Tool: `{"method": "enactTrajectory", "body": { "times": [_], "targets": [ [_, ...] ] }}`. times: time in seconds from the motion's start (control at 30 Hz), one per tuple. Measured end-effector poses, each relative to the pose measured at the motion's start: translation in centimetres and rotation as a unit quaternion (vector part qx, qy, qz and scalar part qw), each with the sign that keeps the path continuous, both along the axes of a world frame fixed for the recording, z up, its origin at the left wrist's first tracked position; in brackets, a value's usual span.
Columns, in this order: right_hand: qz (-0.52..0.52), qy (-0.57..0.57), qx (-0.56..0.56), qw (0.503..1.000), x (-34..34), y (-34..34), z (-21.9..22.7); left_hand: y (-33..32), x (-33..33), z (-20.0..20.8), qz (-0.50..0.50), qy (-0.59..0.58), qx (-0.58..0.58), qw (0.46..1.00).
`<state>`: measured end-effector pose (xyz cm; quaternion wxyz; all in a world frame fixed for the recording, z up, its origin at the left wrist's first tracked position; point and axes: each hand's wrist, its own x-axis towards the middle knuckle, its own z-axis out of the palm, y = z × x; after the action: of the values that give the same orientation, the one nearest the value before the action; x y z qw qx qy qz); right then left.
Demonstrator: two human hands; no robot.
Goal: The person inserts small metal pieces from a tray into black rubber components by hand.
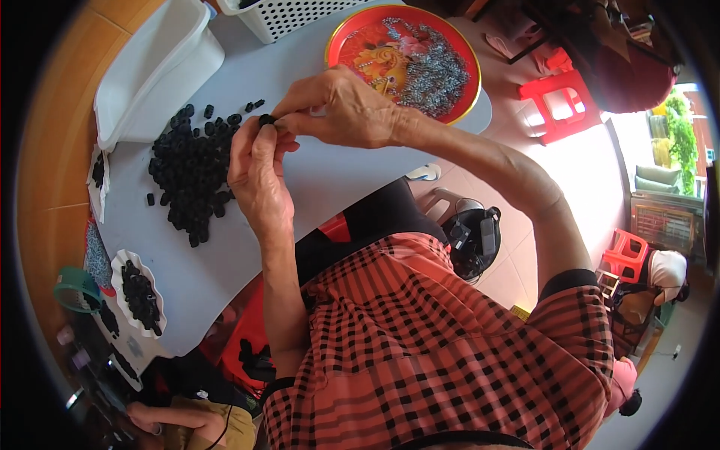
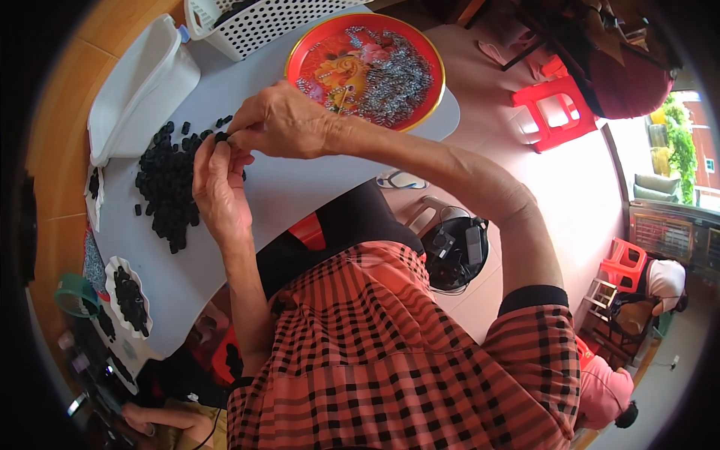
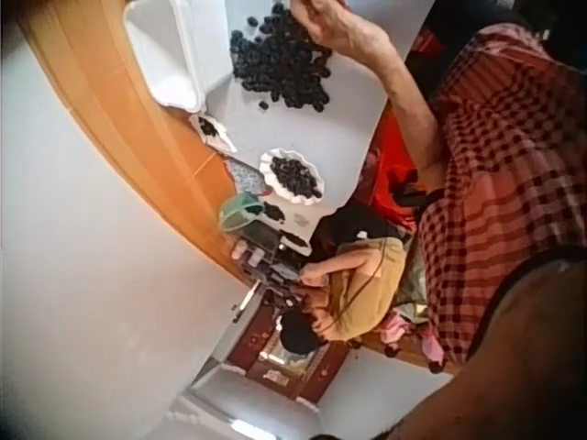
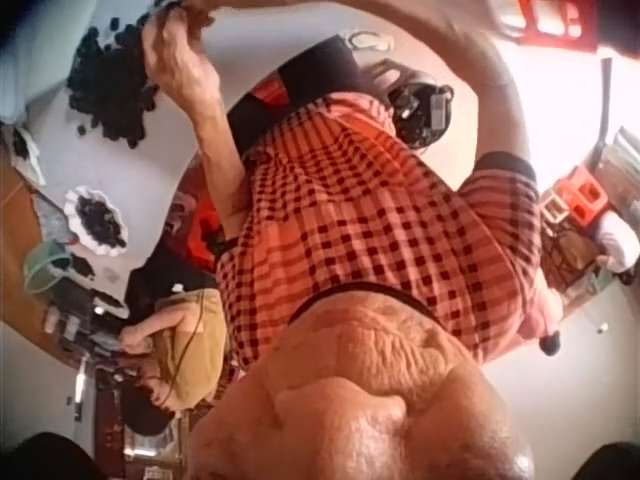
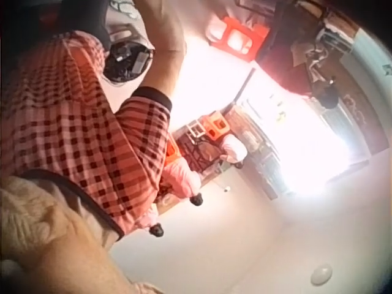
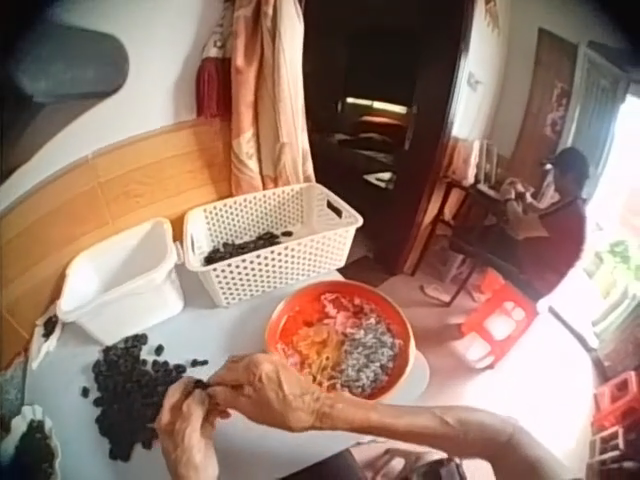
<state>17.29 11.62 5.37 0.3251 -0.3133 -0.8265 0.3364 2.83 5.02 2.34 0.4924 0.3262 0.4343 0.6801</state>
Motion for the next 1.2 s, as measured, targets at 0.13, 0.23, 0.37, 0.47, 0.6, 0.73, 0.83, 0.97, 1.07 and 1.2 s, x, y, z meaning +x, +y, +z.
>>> {"method": "enactTrajectory", "body": {
  "times": [0.13,0.23,0.37,0.47,0.6,0.73,0.83,0.97,1.07,1.2],
  "targets": [
    [-0.041,-0.047,0.086,0.994,3.6,2.2,0.0,0.2,1.0,0.1,-0.043,0.010,0.000,0.999],
    [-0.090,-0.123,0.163,0.975,7.0,5.4,-1.3,-0.2,1.3,0.2,-0.063,0.018,-0.002,0.998],
    [-0.046,-0.185,0.244,0.951,8.5,7.2,-3.9,-0.7,1.4,-0.5,-0.099,0.014,-0.012,0.995],
    [-0.047,-0.161,0.260,0.951,8.5,7.9,-4.9,-1.2,1.3,-1.0,-0.104,0.020,-0.011,0.994],
    [-0.075,-0.186,0.278,0.940,7.8,7.6,-5.1,-1.4,0.6,-1.7,-0.103,0.034,-0.004,0.994],
    [-0.107,-0.160,0.202,0.960,6.8,6.9,-3.8,-1.9,0.4,-1.7,-0.098,0.037,-0.001,0.994],
    [-0.094,-0.054,0.039,0.993,3.9,3.7,-1.4,-2.2,-0.1,-1.9,-0.089,0.026,-0.006,0.996],
    [-0.024,0.043,-0.043,0.998,0.8,0.4,-0.4,-2.4,-0.6,-2.4,-0.087,0.005,0.000,0.996],
    [-0.015,0.079,-0.091,0.993,-0.2,-0.8,-1.5,-2.6,-0.8,-2.3,-0.084,-0.004,0.006,0.996],
    [-0.017,0.098,-0.125,0.987,-1.0,-2.0,-2.0,-2.9,-1.1,-2.5,-0.082,0.007,-0.001,0.997]
  ]
}}
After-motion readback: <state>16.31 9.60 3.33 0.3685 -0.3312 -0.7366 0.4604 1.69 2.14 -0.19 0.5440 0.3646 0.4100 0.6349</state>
